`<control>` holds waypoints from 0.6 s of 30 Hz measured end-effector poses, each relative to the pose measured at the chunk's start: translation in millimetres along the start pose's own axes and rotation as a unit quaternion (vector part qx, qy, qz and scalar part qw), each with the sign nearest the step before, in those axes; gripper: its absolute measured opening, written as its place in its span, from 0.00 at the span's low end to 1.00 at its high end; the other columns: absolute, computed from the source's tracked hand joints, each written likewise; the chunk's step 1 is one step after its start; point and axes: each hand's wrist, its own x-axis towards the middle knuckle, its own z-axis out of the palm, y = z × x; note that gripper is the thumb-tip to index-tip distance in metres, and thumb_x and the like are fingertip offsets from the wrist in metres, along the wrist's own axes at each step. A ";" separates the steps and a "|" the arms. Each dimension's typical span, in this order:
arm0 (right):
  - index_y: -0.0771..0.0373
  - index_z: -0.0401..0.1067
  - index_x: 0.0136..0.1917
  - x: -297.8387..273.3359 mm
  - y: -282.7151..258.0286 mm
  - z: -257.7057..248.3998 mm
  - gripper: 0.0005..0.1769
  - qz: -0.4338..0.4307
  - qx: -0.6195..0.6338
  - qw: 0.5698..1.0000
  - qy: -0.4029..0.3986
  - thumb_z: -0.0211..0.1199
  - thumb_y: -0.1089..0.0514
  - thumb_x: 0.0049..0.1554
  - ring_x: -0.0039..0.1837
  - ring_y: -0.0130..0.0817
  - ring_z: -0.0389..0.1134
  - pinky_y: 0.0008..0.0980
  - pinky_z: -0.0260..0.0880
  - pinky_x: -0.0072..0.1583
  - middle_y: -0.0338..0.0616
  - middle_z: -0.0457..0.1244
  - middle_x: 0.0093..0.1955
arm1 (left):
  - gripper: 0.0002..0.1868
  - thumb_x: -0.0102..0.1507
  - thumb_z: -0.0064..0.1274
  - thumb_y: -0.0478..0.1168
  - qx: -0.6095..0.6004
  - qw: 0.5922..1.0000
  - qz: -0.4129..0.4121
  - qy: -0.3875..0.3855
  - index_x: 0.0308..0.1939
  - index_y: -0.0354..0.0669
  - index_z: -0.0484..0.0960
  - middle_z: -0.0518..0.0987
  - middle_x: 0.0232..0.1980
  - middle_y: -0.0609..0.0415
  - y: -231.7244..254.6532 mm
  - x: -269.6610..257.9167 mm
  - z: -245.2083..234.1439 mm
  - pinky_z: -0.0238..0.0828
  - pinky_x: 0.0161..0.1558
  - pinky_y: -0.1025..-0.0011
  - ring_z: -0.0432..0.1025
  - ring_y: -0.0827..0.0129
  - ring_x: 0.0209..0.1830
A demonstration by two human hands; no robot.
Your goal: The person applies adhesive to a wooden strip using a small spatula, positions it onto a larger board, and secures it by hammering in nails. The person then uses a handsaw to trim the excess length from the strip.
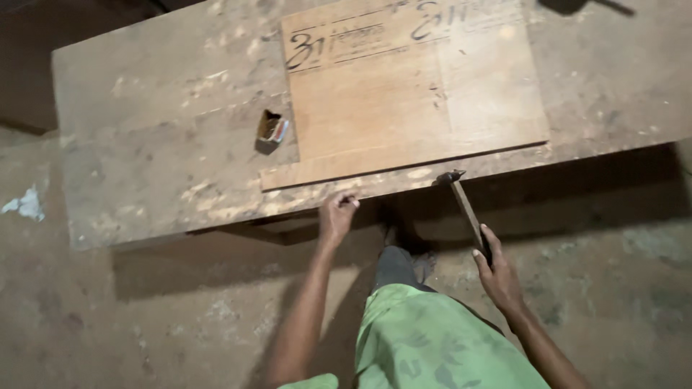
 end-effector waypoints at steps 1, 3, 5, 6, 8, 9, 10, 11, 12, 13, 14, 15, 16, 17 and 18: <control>0.48 0.54 0.81 0.8 -4.1 5.0 0.35 -0.050 0.006 0.999 0.008 0.57 0.54 0.63 0.67 0.55 0.67 0.45 0.66 0.64 0.59 0.64 0.68 | 0.12 0.60 0.60 0.34 0.025 0.998 0.053 0.019 0.47 0.41 0.87 0.84 0.40 0.45 -3.3 -6.6 -2.9 0.74 0.46 0.65 0.77 0.58 0.40; 0.53 0.55 0.80 1.3 -10.8 13.6 0.34 -0.146 0.021 0.989 0.025 0.57 0.56 0.62 0.71 0.55 0.64 0.46 0.65 0.65 0.60 0.61 0.72 | 0.09 0.61 0.60 0.33 0.078 0.983 0.156 0.053 0.45 0.42 0.88 0.84 0.45 0.46 -5.4 -14.4 -5.6 0.74 0.50 0.64 0.78 0.57 0.45; 0.53 0.55 0.80 -5.0 -12.2 18.0 0.34 -0.133 0.027 0.991 0.020 0.57 0.55 0.62 0.71 0.55 0.64 0.45 0.64 0.65 0.60 0.61 0.72 | 0.11 0.61 0.58 0.33 0.061 0.993 0.085 0.047 0.47 0.42 0.88 0.84 0.44 0.46 -3.7 -15.8 -3.3 0.75 0.49 0.65 0.78 0.58 0.43; 0.53 0.55 0.80 -10.3 -11.3 18.7 0.34 -0.124 0.030 0.992 0.020 0.56 0.55 0.63 0.71 0.55 0.64 0.45 0.64 0.65 0.60 0.61 0.72 | 0.12 0.61 0.57 0.33 0.050 0.997 0.050 0.042 0.48 0.43 0.88 0.83 0.43 0.46 -1.8 -14.1 -0.3 0.75 0.48 0.65 0.79 0.58 0.42; 0.54 0.56 0.80 -8.7 -15.3 24.6 0.34 -0.107 0.017 0.994 0.027 0.57 0.55 0.62 0.71 0.54 0.64 0.44 0.64 0.65 0.59 0.61 0.72 | 0.13 0.62 0.55 0.35 -0.024 0.998 0.014 0.052 0.51 0.45 0.85 0.83 0.47 0.49 1.2 2.7 -1.1 0.77 0.47 0.66 0.80 0.58 0.43; 0.54 0.56 0.80 -10.6 -16.7 26.8 0.34 -0.097 0.011 0.995 0.031 0.57 0.55 0.61 0.71 0.54 0.64 0.44 0.65 0.65 0.59 0.61 0.71 | 0.14 0.63 0.55 0.37 -0.061 0.997 -0.003 0.056 0.52 0.46 0.83 0.83 0.49 0.50 2.6 12.7 -0.1 0.78 0.47 0.66 0.81 0.59 0.44; 0.54 0.56 0.80 -11.5 -18.2 29.9 0.34 -0.105 0.021 0.994 0.036 0.57 0.55 0.61 0.71 0.53 0.64 0.44 0.65 0.66 0.59 0.61 0.71 | 0.12 0.64 0.56 0.38 -0.017 0.998 0.014 0.061 0.51 0.46 0.83 0.83 0.48 0.51 3.0 24.1 0.6 0.76 0.50 0.64 0.80 0.58 0.46; 0.55 0.56 0.80 -17.0 -17.0 31.7 0.34 -0.109 0.030 0.993 0.041 0.57 0.55 0.61 0.71 0.53 0.64 0.44 0.64 0.66 0.60 0.61 0.71 | 0.10 0.64 0.57 0.40 0.025 0.997 0.029 0.064 0.49 0.47 0.84 0.83 0.48 0.51 1.9 31.7 4.1 0.74 0.53 0.62 0.79 0.57 0.48; 0.56 0.56 0.79 -21.8 -15.8 33.9 0.34 -0.114 0.038 0.992 0.046 0.57 0.55 0.62 0.71 0.52 0.64 0.43 0.64 0.66 0.60 0.61 0.71 | 0.08 0.65 0.57 0.41 0.068 0.995 0.044 0.067 0.47 0.47 0.84 0.83 0.48 0.51 -0.2 39.3 8.5 0.72 0.56 0.60 0.78 0.56 0.51; 0.55 0.57 0.79 -26.9 -14.8 35.7 0.34 -0.109 0.029 0.992 0.052 0.57 0.55 0.62 0.70 0.52 0.65 0.43 0.64 0.66 0.60 0.61 0.71 | 0.07 0.64 0.58 0.41 0.091 0.989 0.078 0.086 0.45 0.49 0.85 0.84 0.47 0.53 -3.0 45.4 14.1 0.63 0.62 0.56 0.77 0.57 0.53; 0.55 0.57 0.80 -32.8 -14.3 37.4 0.34 -0.104 0.020 0.993 0.058 0.58 0.55 0.62 0.70 0.52 0.65 0.43 0.64 0.66 0.60 0.62 0.71 | 0.05 0.64 0.58 0.41 0.114 0.982 0.113 0.105 0.43 0.50 0.86 0.84 0.46 0.56 -5.8 49.6 20.4 0.55 0.68 0.52 0.77 0.59 0.55; 0.55 0.57 0.80 -35.0 -16.4 39.9 0.34 -0.102 0.012 0.993 0.064 0.58 0.55 0.62 0.69 0.52 0.66 0.42 0.64 0.66 0.60 0.62 0.70 | 0.04 0.63 0.58 0.42 0.137 0.971 0.149 0.125 0.40 0.52 0.87 0.85 0.46 0.59 -8.3 55.8 24.6 0.46 0.75 0.48 0.76 0.61 0.58; 0.56 0.57 0.79 -38.4 -19.0 42.1 0.34 -0.115 0.010 0.990 0.074 0.59 0.56 0.61 0.69 0.52 0.66 0.43 0.64 0.66 0.61 0.62 0.70 | 0.04 0.62 0.59 0.43 0.161 0.967 0.151 0.124 0.40 0.53 0.86 0.84 0.48 0.60 -11.1 59.6 28.1 0.42 0.75 0.47 0.73 0.62 0.61; 0.57 0.58 0.79 -40.3 -22.4 44.0 0.34 -0.131 0.008 0.988 0.085 0.60 0.56 0.61 0.68 0.53 0.66 0.43 0.64 0.66 0.61 0.63 0.70 | 0.05 0.62 0.59 0.44 0.184 0.963 0.155 0.124 0.40 0.55 0.85 0.82 0.51 0.61 -13.9 63.9 31.4 0.38 0.75 0.47 0.71 0.64 0.63; 0.59 0.58 0.78 -40.5 -26.8 46.0 0.34 -0.146 0.005 0.985 0.096 0.60 0.57 0.60 0.68 0.54 0.66 0.43 0.64 0.66 0.62 0.63 0.69 | 0.05 0.61 0.59 0.46 0.207 0.957 0.159 0.125 0.40 0.57 0.85 0.81 0.53 0.62 -17.5 68.1 32.6 0.33 0.75 0.47 0.68 0.65 0.66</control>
